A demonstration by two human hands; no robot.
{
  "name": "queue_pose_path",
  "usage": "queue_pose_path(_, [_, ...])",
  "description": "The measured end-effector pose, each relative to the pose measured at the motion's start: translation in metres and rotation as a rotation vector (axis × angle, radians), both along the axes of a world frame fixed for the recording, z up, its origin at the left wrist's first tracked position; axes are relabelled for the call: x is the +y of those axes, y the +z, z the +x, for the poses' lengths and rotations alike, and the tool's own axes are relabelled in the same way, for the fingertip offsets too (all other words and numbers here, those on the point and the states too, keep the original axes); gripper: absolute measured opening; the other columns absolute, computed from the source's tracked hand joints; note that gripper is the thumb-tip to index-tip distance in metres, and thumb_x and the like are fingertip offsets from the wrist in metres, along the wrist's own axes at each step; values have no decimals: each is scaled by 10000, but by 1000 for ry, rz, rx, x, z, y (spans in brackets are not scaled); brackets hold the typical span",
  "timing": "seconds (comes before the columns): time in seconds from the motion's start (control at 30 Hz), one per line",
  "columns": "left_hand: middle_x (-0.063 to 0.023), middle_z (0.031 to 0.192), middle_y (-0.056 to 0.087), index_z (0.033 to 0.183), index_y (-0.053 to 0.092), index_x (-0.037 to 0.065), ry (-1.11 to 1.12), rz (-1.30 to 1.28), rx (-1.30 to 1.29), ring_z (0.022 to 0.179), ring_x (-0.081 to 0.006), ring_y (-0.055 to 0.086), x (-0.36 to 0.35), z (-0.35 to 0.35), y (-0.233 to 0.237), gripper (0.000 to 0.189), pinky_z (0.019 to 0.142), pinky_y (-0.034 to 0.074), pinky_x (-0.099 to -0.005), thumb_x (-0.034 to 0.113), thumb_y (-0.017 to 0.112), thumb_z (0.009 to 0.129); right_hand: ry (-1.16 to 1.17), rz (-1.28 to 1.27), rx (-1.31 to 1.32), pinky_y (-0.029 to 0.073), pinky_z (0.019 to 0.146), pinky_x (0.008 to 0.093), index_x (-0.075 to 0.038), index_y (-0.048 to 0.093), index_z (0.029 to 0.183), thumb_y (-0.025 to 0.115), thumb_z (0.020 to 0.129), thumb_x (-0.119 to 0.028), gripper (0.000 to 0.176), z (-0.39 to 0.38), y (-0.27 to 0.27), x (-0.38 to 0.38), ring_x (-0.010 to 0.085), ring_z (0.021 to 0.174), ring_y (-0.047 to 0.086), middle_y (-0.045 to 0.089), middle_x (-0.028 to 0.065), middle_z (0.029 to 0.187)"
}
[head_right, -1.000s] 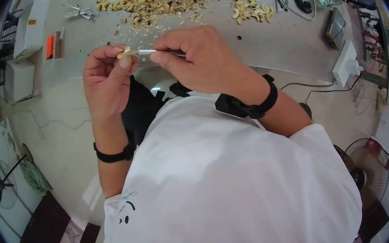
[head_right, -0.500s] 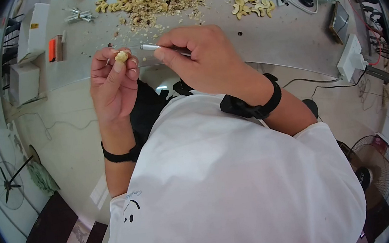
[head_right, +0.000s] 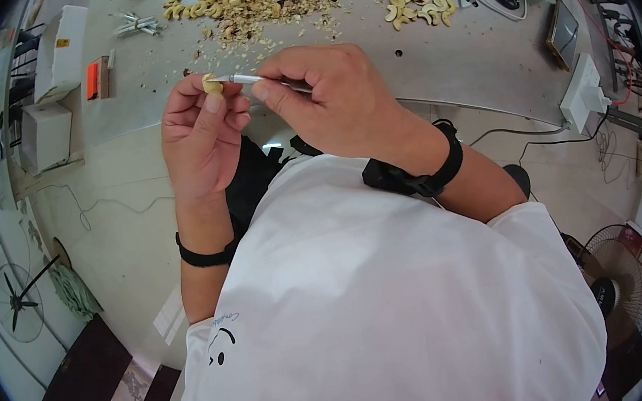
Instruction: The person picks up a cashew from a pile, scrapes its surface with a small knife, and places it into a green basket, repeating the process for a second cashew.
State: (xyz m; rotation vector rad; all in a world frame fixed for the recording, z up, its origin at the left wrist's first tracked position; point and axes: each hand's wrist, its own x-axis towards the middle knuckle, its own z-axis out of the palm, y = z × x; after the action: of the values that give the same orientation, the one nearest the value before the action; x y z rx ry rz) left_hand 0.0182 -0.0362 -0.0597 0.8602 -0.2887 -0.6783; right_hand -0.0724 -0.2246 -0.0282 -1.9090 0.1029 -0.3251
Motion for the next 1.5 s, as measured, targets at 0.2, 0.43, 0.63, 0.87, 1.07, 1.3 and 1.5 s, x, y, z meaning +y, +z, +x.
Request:
queue_pose_path(0.2, [-110, 993, 750, 1126, 672, -31, 194, 222, -180, 870, -175, 741, -10, -6, 12, 172, 739, 619, -292, 62, 708, 986, -16, -75, -28, 478, 565, 366, -22, 736, 947, 719, 921, -146, 127, 0, 1, 3, 285, 605, 610, 654, 122, 725])
queue_pose_path(0.43, [-64, 969, 751, 1114, 687, -32, 302, 456, -364, 834, -106, 712, -8, -12, 20, 182, 723, 575, -234, 97, 720, 990, -54, -182, -113, 505, 598, 408, -11, 714, 939, 717, 914, -130, 122, 2, 0, 7, 331, 676, 656, 670, 143, 771])
queue_pose_path(0.63, [-92, 976, 763, 1099, 695, -24, 374, 490, -380, 786, -91, 685, -13, -16, 21, 186, 668, 530, -213, 134, 713, 1003, -77, -229, -116, 509, 606, 415, -11, 704, 925, 713, 918, -127, 116, 7, 0, 11, 340, 687, 658, 665, 145, 765])
queue_pose_path(0.87, [-46, 936, 747, 1080, 700, -31, 428, 525, -365, 789, -64, 662, -12, -16, 23, 158, 711, 526, -198, 95, 727, 988, -136, -151, -76, 506, 602, 410, -15, 711, 924, 709, 917, -128, 113, 15, -5, 10, 339, 659, 643, 660, 136, 752])
queue_pose_path(1.07, [-58, 950, 763, 1078, 719, -25, 429, 470, -248, 780, -79, 681, -10, -10, 16, 184, 672, 524, -209, 136, 732, 989, -20, -214, -76, 513, 601, 400, -15, 716, 937, 713, 917, -136, 122, 14, -3, 12, 332, 665, 657, 679, 139, 775])
queue_pose_path(1.3, [-85, 958, 777, 1085, 719, -23, 374, 404, -192, 757, -93, 690, -8, -10, 15, 190, 649, 531, -222, 142, 728, 990, -50, -257, -129, 520, 609, 412, -5, 714, 935, 717, 916, -136, 132, 16, -5, 14, 339, 686, 671, 688, 148, 788])
queue_pose_path(1.5, [-85, 950, 775, 1089, 715, -21, 371, 407, -186, 749, -92, 685, -9, -11, 16, 196, 642, 529, -221, 152, 721, 997, -31, -261, -128, 515, 606, 418, -5, 710, 928, 713, 919, -136, 132, 16, -4, 12, 344, 678, 662, 680, 150, 778])
